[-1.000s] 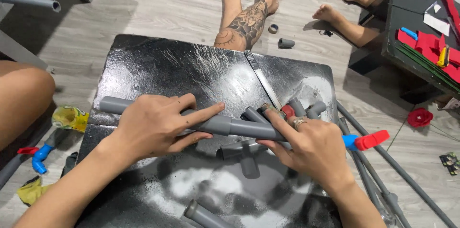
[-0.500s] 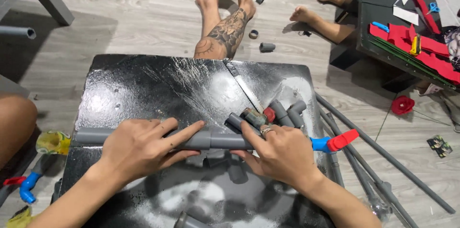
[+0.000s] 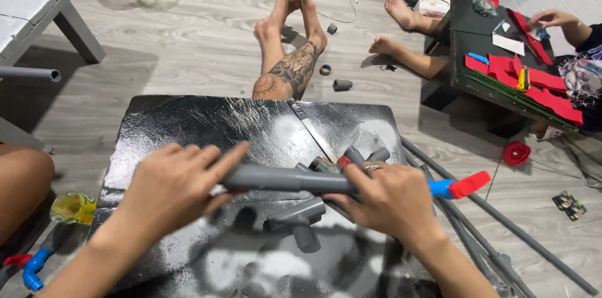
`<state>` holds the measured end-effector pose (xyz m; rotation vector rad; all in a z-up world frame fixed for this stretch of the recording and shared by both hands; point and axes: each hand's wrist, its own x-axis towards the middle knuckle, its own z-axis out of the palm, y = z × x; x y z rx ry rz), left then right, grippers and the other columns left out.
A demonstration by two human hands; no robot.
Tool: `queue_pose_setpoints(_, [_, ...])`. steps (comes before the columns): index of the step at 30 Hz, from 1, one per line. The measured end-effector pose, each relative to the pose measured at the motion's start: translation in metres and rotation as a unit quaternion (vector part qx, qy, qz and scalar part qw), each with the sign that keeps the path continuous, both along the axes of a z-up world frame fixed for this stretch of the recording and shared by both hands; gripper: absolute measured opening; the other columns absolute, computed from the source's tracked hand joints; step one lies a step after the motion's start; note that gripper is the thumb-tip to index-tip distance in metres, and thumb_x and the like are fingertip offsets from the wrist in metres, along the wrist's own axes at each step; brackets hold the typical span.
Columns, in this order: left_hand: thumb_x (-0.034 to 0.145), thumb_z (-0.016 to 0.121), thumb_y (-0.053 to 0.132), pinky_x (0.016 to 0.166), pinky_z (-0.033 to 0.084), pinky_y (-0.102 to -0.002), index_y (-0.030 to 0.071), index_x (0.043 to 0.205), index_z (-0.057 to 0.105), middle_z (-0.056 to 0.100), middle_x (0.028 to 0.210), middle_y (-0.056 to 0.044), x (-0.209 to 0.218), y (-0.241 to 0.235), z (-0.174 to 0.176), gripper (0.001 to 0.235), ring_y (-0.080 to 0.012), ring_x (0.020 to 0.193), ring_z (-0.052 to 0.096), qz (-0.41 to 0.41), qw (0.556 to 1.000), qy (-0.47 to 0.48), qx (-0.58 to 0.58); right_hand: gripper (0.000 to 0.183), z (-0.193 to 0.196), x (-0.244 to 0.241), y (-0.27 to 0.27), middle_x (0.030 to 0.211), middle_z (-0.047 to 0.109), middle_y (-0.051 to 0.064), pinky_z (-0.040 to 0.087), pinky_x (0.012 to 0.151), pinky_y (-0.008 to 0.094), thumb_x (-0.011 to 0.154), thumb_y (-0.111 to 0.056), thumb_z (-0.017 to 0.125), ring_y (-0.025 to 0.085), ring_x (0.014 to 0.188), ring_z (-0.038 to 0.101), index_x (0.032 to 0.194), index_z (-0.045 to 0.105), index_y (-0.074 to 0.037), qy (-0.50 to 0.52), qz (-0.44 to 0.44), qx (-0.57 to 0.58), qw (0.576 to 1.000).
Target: The person assembles a PVC pipe structure by connecting various fittings and pipes on a black surface. They insert pipes into elbows and tees, attach a valve, and adjust the configuration multiple times.
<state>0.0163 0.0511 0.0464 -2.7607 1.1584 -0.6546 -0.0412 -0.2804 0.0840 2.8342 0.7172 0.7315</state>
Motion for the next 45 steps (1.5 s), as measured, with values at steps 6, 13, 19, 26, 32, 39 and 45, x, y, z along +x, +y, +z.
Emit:
queue_pose_setpoints(6, [0.083,0.073,0.062,0.047,0.05,-0.032,0.014,0.09,0.065,0.067,0.07,0.001,0.01,0.002,-0.024,0.05,-0.0194,0.045,0.063,-0.016,0.998,0.008,-0.062,0.046,-0.03,0.004,-0.02,0.042,0.054,0.0,0.033,0.037,0.03,0.083,-0.063,0.075,0.016,0.03,0.045,0.089,0.071,-0.017,0.024,-0.025,0.015,0.999])
queue_pose_setpoints(13, [0.086,0.073,0.049,0.045,0.05,-0.03,0.013,0.09,0.063,0.067,0.065,0.002,0.0,-0.003,-0.033,0.037,-0.0164,0.041,0.062,0.003,0.998,0.034,-0.044,0.051,-0.044,0.004,-0.022,0.044,0.054,0.001,0.034,0.035,0.032,0.084,-0.066,0.072,0.017,0.028,0.043,0.089,0.072,-0.015,-0.003,-0.026,-0.004,1.0])
queue_pose_setpoints(19, [0.09,0.069,0.059,0.04,0.044,-0.027,0.014,0.079,0.061,0.066,0.06,0.0,-0.004,-0.011,-0.033,0.046,-0.0167,0.036,0.056,0.004,0.999,-0.022,-0.042,0.059,-0.049,0.003,-0.03,0.042,0.053,0.001,0.031,0.035,0.029,0.089,-0.072,0.061,0.015,0.027,0.042,0.089,0.069,-0.014,0.039,-0.038,-0.022,0.998])
queue_pose_setpoints(26, [0.089,0.059,0.064,0.063,0.053,-0.029,0.022,0.085,0.059,0.059,0.067,0.004,0.01,-0.012,-0.035,0.042,-0.0165,0.057,0.069,0.009,0.993,-0.103,-0.061,0.044,-0.049,0.023,-0.036,0.058,0.057,0.005,0.052,0.054,0.034,0.089,-0.06,0.055,0.025,0.052,0.064,0.089,0.066,-0.018,-0.047,0.037,0.01,0.998])
queue_pose_setpoints(32, [0.088,0.066,0.063,0.06,0.054,-0.027,0.022,0.087,0.063,0.066,0.069,0.004,0.011,-0.046,-0.037,0.042,-0.0149,0.058,0.071,0.005,0.993,-0.029,-0.116,0.058,-0.036,0.028,-0.005,0.097,0.065,0.01,0.053,0.07,0.039,0.085,-0.055,0.069,0.027,0.077,0.066,0.129,0.065,-0.018,-0.132,0.108,0.011,0.985])
queue_pose_setpoints(39, [0.094,0.063,0.05,0.105,0.04,-0.061,0.011,0.111,0.061,0.056,0.081,-0.005,0.021,-0.091,-0.041,0.043,-0.0241,0.075,0.063,-0.077,0.949,-0.166,-0.257,0.027,-0.034,0.032,-0.013,0.087,0.065,0.005,0.05,0.057,0.032,0.093,-0.029,0.068,0.023,0.067,0.061,0.119,0.075,-0.026,-0.17,0.132,-0.008,0.977])
queue_pose_setpoints(45, [0.083,0.071,0.029,0.11,0.038,-0.066,0.02,0.13,0.049,0.057,0.128,-0.011,0.028,-0.076,-0.082,0.053,-0.0293,0.13,0.047,-0.16,0.936,-0.246,-0.193,0.041,-0.003,0.015,-0.092,0.088,0.065,0.002,0.051,0.063,0.031,0.077,-0.028,0.081,0.021,0.071,0.062,0.118,0.079,-0.025,-0.188,0.003,0.01,0.982])
